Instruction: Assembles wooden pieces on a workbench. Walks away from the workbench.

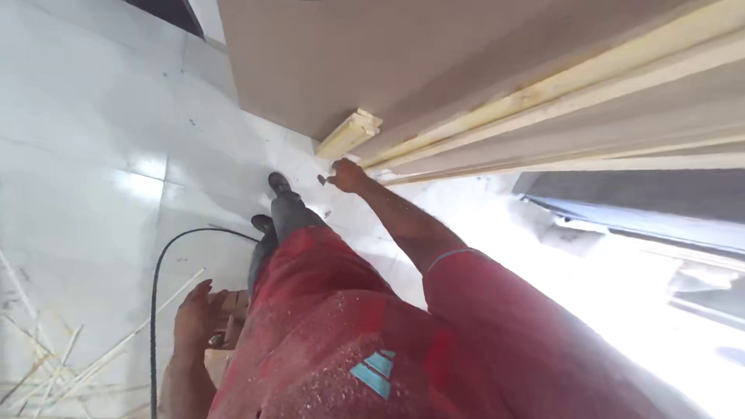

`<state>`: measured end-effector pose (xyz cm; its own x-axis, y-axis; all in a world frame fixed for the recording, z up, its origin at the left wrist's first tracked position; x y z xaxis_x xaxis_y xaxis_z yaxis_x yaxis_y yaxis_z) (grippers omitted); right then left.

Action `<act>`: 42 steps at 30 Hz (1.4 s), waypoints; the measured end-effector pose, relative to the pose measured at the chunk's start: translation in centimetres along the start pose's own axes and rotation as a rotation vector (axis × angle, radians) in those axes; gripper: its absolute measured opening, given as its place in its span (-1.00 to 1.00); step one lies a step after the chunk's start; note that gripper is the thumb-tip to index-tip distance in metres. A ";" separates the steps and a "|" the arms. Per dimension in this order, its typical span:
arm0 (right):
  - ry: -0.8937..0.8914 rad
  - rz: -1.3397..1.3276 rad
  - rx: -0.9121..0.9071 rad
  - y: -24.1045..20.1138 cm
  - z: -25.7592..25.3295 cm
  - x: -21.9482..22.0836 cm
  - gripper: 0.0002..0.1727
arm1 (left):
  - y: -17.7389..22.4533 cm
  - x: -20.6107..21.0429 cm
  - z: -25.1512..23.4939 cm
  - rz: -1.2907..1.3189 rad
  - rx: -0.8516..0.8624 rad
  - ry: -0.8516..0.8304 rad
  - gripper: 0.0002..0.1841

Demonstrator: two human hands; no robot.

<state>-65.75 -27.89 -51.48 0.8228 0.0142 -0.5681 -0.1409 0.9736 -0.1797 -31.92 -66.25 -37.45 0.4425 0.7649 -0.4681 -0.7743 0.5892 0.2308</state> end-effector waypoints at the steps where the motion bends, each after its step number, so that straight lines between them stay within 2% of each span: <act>1: 0.021 -0.022 0.054 2.2 -1.8 -0.7 -0.33 | -1.3 0.8 -0.6 -0.016 -0.075 -0.023 -0.39; 5: 0.162 -0.131 0.332 10.8 -9.9 -3.5 -0.31 | -5.2 6.1 0.3 0.080 -0.245 -0.052 -0.47; 7: 0.226 -0.137 0.448 14.2 -14.1 -4.0 -0.27 | -5.7 9.8 1.3 0.138 -0.366 -0.153 -0.48; 9: 0.248 -0.082 0.496 16.6 -17.8 -2.7 -0.23 | -5.6 13.2 2.8 0.193 -0.524 -0.255 -0.48; 11: 0.279 -0.009 0.513 17.7 -20.3 -1.1 -0.16 | -4.6 15.3 3.4 0.255 -0.601 -0.284 -0.56; 13: 0.357 0.010 0.512 17.7 -21.2 -0.4 -0.12 | -2.1 16.3 3.1 0.297 -0.632 -0.320 -0.60; 15: 0.376 0.036 0.485 17.0 -20.8 0.2 -0.17 | 0.2 16.6 2.4 0.341 -0.630 -0.322 -0.58; 17: 0.326 0.095 0.446 16.4 -19.9 0.5 -0.19 | 2.9 16.0 0.9 0.446 -0.581 -0.266 -0.57; 19: 0.238 0.178 0.416 15.9 -19.8 1.3 -0.01 | 5.2 15.0 -0.7 0.547 -0.480 -0.173 -0.58; 20: 0.178 0.193 0.400 15.7 -19.9 2.1 0.00 | 7.0 13.7 -1.4 0.570 -0.428 -0.131 -0.59; 22: -0.005 0.196 0.348 14.7 -20.9 4.0 -0.24 | 9.7 11.5 -2.2 0.565 -0.339 -0.043 -0.58; 24: -0.171 0.211 0.271 12.4 -21.6 5.4 -0.47 | 10.2 10.9 -2.0 0.583 -0.310 0.023 -0.56; 26: -0.219 0.201 0.252 9.3 -21.0 4.5 -0.53 | 9.6 11.7 -1.1 0.617 -0.306 0.058 -0.56; 29: -0.274 0.269 0.097 2.6 -17.0 2.2 -0.52 | 8.7 14.2 0.3 0.665 -0.367 0.037 -0.56; 32: -0.316 0.365 -0.150 -5.4 -9.4 -0.6 -0.47 | 8.5 17.5 1.0 0.873 -0.416 0.046 -0.48; 36: -0.301 0.354 -0.464 -14.1 2.8 -6.0 -0.34 | 9.8 21.8 0.1 1.380 -0.377 0.227 -0.43; 38: -0.304 0.296 -0.573 -17.1 9.1 -8.6 -0.36 | 11.0 23.2 -0.2 1.747 -0.381 0.347 -0.41; 40: -0.291 0.234 -0.706 -18.5 14.3 -10.2 -0.32 | 12.3 22.2 1.0 2.159 -0.258 0.471 -0.31; 41: -0.299 0.182 -0.755 -18.5 16.4 -10.5 -0.27 | 13.0 20.6 2.8 2.333 -0.085 0.538 -0.23; 42: -0.329 0.088 -0.798 -18.4 18.2 -10.2 -0.26 | 13.2 18.4 5.2 2.437 0.184 0.619 -0.15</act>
<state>-61.58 -41.85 -27.76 0.8909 0.2668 -0.3676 -0.4542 0.5166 -0.7258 -31.65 -43.05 -38.59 -0.8228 -0.2687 0.5007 0.5250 -0.6968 0.4888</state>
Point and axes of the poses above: each hand's wrist, its own z-axis away from the middle knuckle, its own x-axis out of the palm, y = z × x, the point moved 9 cm from there along -z, towards the middle knuckle, and after that the axes turned 3 degrees about z, right-handed, at the moved point
